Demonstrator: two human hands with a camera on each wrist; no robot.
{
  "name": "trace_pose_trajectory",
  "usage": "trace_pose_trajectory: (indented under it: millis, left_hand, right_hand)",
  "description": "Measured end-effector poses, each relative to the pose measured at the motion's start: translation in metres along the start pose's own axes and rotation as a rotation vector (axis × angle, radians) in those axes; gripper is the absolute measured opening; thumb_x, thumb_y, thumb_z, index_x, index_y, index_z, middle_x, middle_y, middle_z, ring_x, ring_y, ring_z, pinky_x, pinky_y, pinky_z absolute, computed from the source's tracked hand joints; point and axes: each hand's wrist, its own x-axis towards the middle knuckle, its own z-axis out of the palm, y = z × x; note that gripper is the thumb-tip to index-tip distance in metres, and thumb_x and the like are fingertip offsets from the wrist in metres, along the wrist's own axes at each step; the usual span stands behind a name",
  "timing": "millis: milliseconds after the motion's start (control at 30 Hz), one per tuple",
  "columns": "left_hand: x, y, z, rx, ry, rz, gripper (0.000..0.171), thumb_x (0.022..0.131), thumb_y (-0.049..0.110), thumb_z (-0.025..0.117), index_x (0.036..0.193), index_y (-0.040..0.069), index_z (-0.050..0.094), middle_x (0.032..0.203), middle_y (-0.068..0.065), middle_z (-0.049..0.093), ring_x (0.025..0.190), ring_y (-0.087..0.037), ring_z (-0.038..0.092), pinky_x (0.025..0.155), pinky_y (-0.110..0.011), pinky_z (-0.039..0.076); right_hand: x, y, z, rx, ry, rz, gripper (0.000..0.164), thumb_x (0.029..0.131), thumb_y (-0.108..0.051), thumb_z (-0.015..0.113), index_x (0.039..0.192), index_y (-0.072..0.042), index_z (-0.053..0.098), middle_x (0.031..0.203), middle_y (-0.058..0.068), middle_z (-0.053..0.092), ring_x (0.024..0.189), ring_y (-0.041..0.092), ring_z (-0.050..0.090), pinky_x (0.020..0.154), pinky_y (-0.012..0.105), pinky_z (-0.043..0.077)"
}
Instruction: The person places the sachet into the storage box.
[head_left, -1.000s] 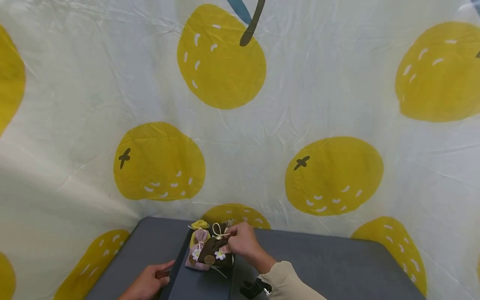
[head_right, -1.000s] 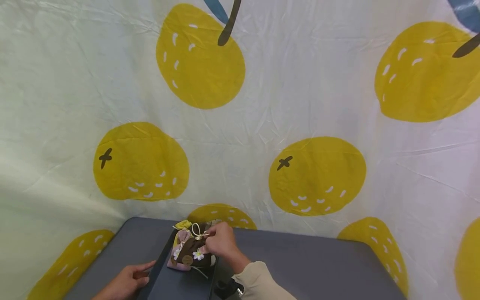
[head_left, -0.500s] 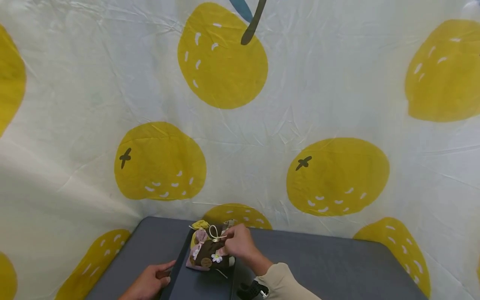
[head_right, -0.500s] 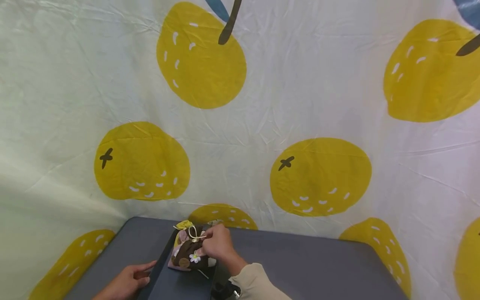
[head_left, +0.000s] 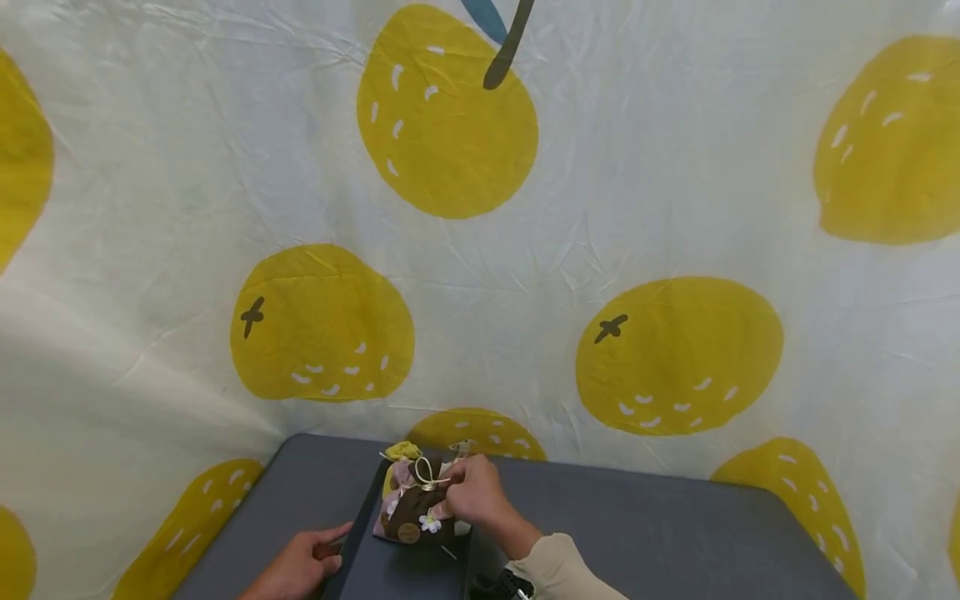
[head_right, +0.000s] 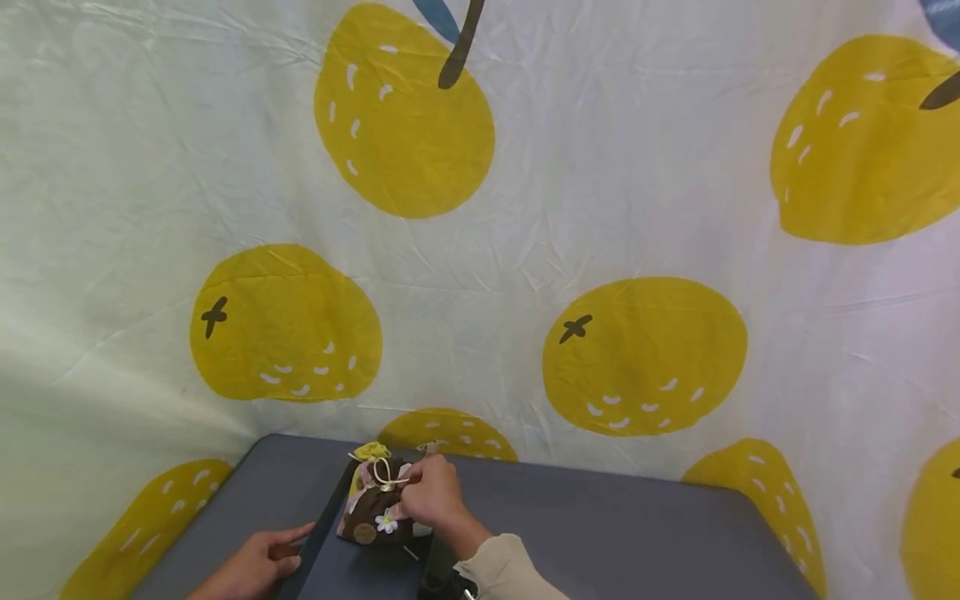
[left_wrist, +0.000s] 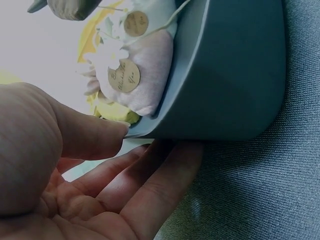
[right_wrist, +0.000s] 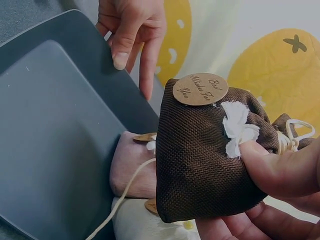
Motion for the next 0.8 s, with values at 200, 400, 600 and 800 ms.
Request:
trace_pose_trajectory:
  millis: [200,400,600,800]
  left_hand:
    - [0.000,-0.002,-0.001,-0.012,-0.003,0.018,0.054,0.092,0.002,0.062,0.142,-0.008,0.046,0.141,-0.037,0.046,0.118,-0.048,0.060,0.088,-0.050,0.058]
    - [-0.003,-0.004,-0.005,-0.033,-0.042,0.061,0.055,0.092,0.002,0.062,0.142,-0.010,0.044,0.141,-0.040,0.043,0.120,-0.049,0.058,0.090,-0.049,0.058]
    - [-0.002,-0.003,-0.003,-0.017,-0.056,0.064,0.056,0.092,0.004,0.062,0.143,-0.010,0.043,0.142,-0.040,0.043,0.119,-0.049,0.059,0.089,-0.050,0.058]
    - [-0.001,-0.001,-0.001,-0.026,-0.060,0.073,0.056,0.092,0.003,0.061,0.143,-0.010,0.043,0.142,-0.040,0.043,0.120,-0.050,0.058,0.089,-0.050,0.058]
  right_hand:
    - [0.000,0.001,0.004,-0.001,0.009,-0.005,0.022,0.054,0.007,0.085,0.071,-0.007,0.078,0.068,0.003,0.070,0.059,0.012,0.054,0.046,0.025,0.046]
    - [-0.001,0.004,0.009,-0.035,0.025,-0.015,0.023,0.053,0.004,0.087,0.071,-0.007,0.079,0.068,0.003,0.072,0.060,0.010,0.055,0.048,0.025,0.047]
    - [-0.003,0.009,0.012,-0.050,0.026,-0.008,0.025,0.052,0.004,0.087,0.071,-0.009,0.079,0.072,0.002,0.074,0.064,0.010,0.057,0.049,0.025,0.049]
    - [-0.005,0.013,0.017,-0.102,0.009,-0.006,0.021,0.052,0.001,0.087,0.066,-0.011,0.077,0.061,-0.002,0.068,0.059,0.008,0.051,0.048,0.023,0.044]
